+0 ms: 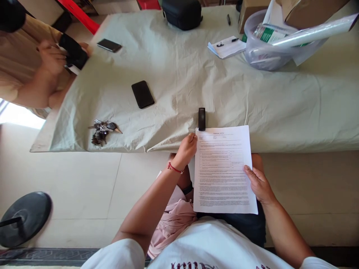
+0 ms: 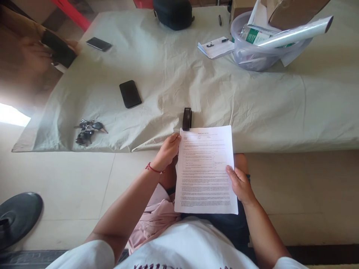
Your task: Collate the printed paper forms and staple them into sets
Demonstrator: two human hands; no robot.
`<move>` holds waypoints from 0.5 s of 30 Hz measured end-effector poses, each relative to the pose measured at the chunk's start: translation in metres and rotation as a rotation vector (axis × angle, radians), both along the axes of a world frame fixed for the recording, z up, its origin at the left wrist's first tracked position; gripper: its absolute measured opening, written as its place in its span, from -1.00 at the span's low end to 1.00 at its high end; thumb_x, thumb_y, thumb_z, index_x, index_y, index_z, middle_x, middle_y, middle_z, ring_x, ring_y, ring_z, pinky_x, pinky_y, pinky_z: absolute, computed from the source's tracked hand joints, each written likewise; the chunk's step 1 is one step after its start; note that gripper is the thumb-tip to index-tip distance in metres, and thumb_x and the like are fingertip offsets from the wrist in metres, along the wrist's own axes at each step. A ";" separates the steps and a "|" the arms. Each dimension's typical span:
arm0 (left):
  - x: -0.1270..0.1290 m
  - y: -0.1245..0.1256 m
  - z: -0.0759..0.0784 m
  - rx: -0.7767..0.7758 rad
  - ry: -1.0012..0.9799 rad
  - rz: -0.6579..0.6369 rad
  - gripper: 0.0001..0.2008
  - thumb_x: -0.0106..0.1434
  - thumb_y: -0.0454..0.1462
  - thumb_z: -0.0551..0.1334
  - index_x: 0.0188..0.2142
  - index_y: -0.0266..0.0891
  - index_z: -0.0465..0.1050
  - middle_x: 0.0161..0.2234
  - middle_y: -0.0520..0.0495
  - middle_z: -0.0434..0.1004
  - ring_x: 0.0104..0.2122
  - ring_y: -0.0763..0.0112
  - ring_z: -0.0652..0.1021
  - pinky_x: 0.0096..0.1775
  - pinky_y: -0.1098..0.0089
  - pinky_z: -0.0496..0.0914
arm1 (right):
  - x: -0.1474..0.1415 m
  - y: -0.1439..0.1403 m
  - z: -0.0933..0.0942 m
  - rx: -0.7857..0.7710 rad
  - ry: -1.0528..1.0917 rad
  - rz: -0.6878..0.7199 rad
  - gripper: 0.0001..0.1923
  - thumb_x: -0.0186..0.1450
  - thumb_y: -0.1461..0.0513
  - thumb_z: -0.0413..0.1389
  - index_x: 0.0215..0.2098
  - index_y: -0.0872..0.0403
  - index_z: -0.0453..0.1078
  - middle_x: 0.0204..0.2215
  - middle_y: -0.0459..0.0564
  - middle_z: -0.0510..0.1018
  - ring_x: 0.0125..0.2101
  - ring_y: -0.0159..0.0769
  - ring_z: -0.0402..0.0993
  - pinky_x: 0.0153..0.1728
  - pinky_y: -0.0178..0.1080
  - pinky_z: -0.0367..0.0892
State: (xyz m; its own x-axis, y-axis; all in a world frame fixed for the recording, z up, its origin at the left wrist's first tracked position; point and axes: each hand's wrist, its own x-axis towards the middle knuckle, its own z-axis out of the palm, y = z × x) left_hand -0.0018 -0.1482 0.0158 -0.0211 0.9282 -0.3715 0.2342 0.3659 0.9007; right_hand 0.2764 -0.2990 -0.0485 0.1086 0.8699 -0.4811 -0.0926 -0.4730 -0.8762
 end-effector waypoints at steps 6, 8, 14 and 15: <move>-0.001 0.000 0.002 -0.173 -0.128 0.049 -0.65 0.54 -0.37 0.16 -0.45 -0.19 0.29 -0.48 0.06 0.29 -0.49 0.49 0.30 -0.42 0.44 0.21 | 0.000 0.001 0.002 -0.030 -0.021 -0.059 -0.34 0.30 -0.36 0.37 0.06 -0.09 0.75 0.07 0.05 0.81 0.17 0.13 0.73 0.39 0.11 0.50; -0.002 0.000 0.003 -0.248 -0.224 0.050 -0.69 0.51 -0.37 0.19 -0.43 -0.20 0.34 -0.48 0.04 0.35 -0.49 0.49 0.38 -0.43 0.45 0.26 | -0.001 0.001 0.001 -0.053 -0.098 -0.140 -0.33 0.26 -0.36 0.39 0.06 -0.11 0.74 0.04 0.03 0.81 0.17 0.13 0.73 0.36 0.10 0.54; -0.004 0.003 0.003 -0.313 -0.337 0.041 -0.74 0.40 -0.38 0.25 -0.45 -0.21 0.37 -0.50 0.02 0.41 -0.51 0.49 0.43 -0.43 0.46 0.32 | 0.001 0.002 0.001 -0.082 -0.123 -0.206 -0.31 0.20 -0.34 0.45 0.04 -0.05 0.75 -0.08 0.07 0.83 0.09 0.17 0.77 0.10 0.07 0.71; -0.005 0.003 0.002 -0.317 -0.347 0.034 -0.76 0.38 -0.37 0.26 -0.45 -0.21 0.38 -0.50 0.02 0.42 -0.50 0.48 0.44 -0.41 0.46 0.35 | 0.003 0.002 0.002 -0.084 -0.113 -0.214 -0.32 0.20 -0.32 0.46 0.03 -0.04 0.75 -0.09 0.07 0.83 0.05 0.17 0.79 0.06 0.06 0.73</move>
State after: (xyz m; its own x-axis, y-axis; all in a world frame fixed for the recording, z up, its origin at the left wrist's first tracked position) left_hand -0.0066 -0.1450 0.0177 0.1259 0.7689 -0.6268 -0.0782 0.6376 0.7664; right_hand 0.2790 -0.2966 -0.0465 0.3436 0.7784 -0.5253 -0.1022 -0.5251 -0.8449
